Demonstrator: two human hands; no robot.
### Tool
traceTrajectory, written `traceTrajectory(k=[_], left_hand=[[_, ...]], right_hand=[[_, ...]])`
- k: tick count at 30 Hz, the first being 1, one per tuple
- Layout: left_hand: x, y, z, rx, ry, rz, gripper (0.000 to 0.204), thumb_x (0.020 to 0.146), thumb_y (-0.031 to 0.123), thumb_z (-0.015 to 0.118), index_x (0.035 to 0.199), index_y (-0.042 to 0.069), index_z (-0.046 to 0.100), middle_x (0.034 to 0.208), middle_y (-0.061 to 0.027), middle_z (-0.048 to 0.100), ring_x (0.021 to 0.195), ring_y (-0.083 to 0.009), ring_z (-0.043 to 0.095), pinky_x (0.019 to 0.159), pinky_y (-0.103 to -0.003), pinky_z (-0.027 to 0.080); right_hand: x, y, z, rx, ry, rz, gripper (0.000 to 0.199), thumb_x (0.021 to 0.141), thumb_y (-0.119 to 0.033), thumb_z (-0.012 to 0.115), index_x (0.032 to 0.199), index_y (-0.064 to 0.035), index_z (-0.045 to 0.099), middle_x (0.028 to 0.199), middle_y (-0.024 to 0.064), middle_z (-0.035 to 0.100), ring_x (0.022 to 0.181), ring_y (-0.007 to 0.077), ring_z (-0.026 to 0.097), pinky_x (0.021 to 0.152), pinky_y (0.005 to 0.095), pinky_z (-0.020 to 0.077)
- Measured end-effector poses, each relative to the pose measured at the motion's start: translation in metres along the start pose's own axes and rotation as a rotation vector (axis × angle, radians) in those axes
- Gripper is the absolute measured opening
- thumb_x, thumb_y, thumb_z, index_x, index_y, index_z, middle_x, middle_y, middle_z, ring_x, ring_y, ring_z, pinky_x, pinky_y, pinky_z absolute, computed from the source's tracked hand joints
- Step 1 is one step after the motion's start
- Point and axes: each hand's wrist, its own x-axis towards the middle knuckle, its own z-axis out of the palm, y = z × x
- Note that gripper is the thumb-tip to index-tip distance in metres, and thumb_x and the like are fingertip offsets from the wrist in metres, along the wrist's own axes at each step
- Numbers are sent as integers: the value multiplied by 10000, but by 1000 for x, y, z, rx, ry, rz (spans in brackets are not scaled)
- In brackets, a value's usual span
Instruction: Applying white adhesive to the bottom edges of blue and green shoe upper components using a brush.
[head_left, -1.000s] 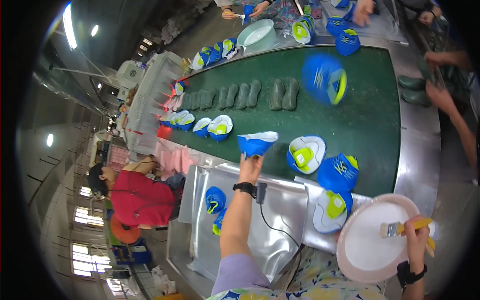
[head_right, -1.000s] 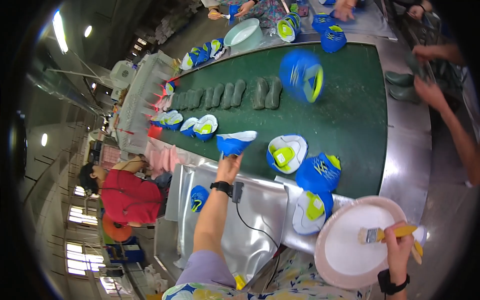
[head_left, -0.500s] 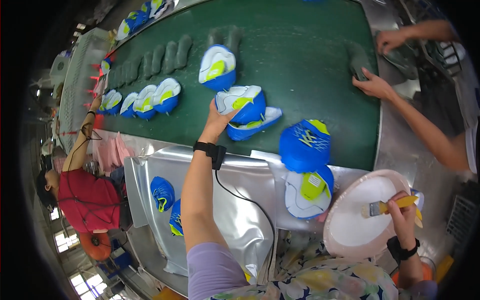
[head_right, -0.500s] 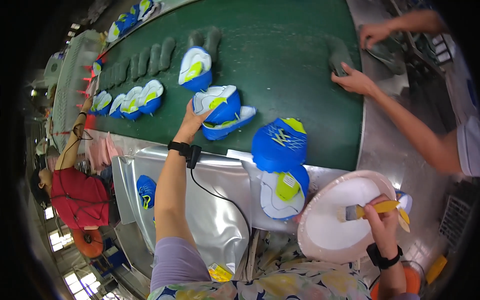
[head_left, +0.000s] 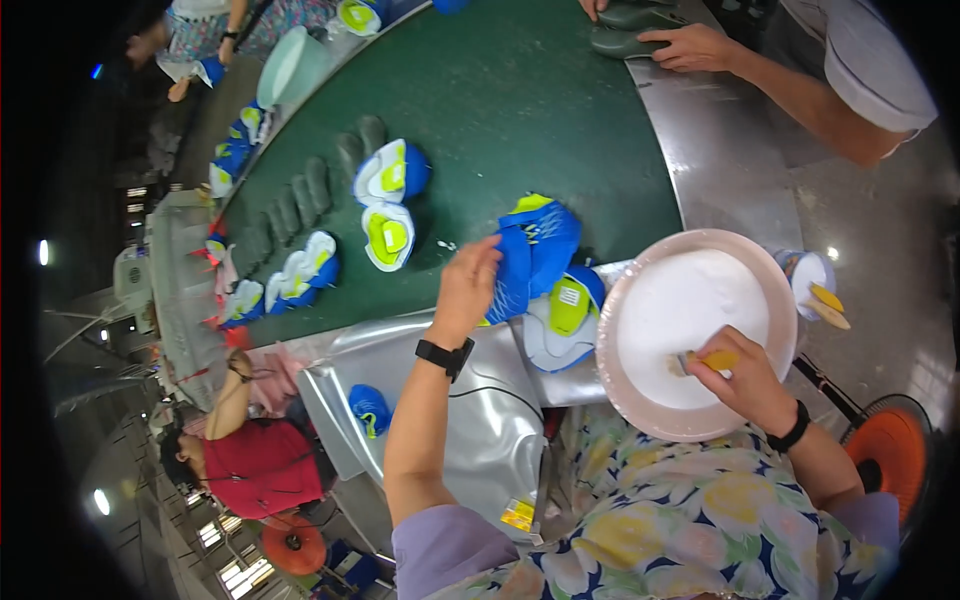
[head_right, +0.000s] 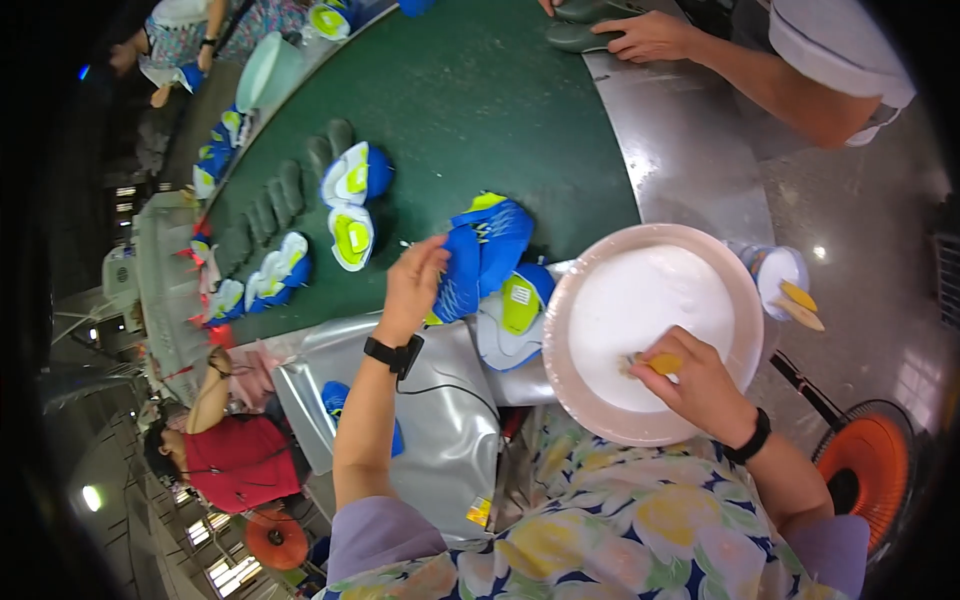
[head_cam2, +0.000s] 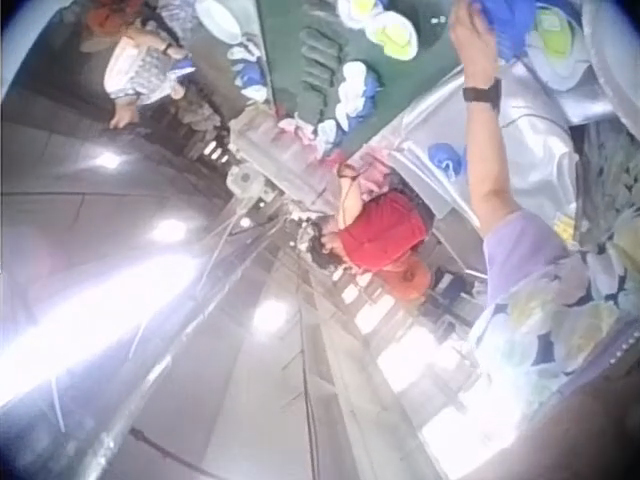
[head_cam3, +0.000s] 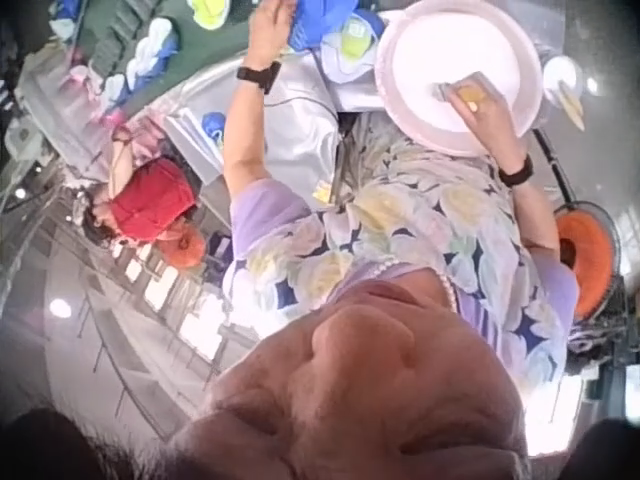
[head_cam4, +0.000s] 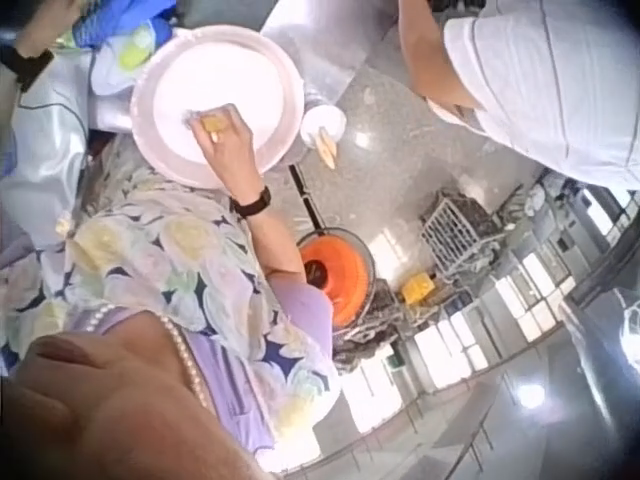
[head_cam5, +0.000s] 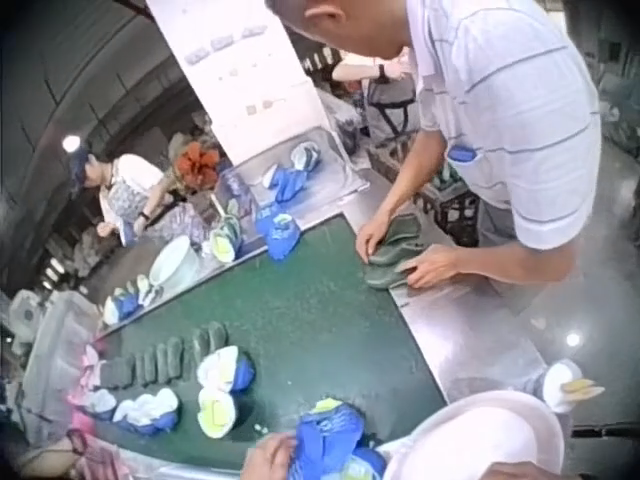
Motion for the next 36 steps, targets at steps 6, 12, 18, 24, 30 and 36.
traceTrajectory(k=[6, 12, 18, 24, 30, 36], left_hand=[[-16, -47, -43, 536, -271, 461, 598, 706, -112, 572, 1269, 90, 580, 1215, -155, 613, 1122, -372, 582, 995, -407, 475], [-20, -43, -11, 537, -280, 376, 589, 703, -106, 542, 1246, 116, 599, 1292, -123, 584, 1187, -325, 550, 999, -409, 463], [-42, -9, -68, -664, 135, -289, 531, 901, -13, 518, 1414, 49, 394, 1334, -76, 521, 1155, -184, 548, 996, -363, 468], [-96, 49, -17, -889, -395, -456, 503, 926, 60, 611, 1397, 43, 437, 1310, -59, 550, 1146, -177, 553, 994, -341, 465], [-99, 121, 70, -774, -375, -367, 349, 928, 64, 631, 1263, -3, 559, 1176, -66, 639, 1023, -183, 618, 898, -317, 496], [-113, 151, 111, -402, -30, -176, 261, 971, 126, 606, 1180, -30, 611, 1034, -91, 687, 891, -144, 641, 785, -278, 496]], right_hand=[[-23, 6, 12, 1, 43, -63, 203, 791, -92, 769, 887, -33, 601, 835, 107, 598, 745, 290, 632, 654, 355, 503], [-8, 15, 39, -277, -145, -381, 167, 817, -159, 704, 857, -45, 589, 835, 95, 563, 782, 273, 606, 701, 365, 510], [-21, 26, -8, -385, -109, -264, 172, 823, -168, 703, 845, -37, 593, 832, 93, 557, 777, 265, 606, 700, 353, 510], [-8, 4, -62, 111, 195, -66, 229, 851, -214, 743, 847, -6, 648, 846, 98, 631, 738, 231, 634, 668, 308, 479], [-6, 16, -56, 180, 389, -134, 257, 835, -229, 762, 822, 4, 655, 794, 96, 642, 693, 190, 624, 630, 304, 476], [-32, 24, -38, 412, 372, 205, 336, 824, -267, 771, 758, 43, 659, 671, 126, 647, 574, 188, 605, 542, 317, 461]])
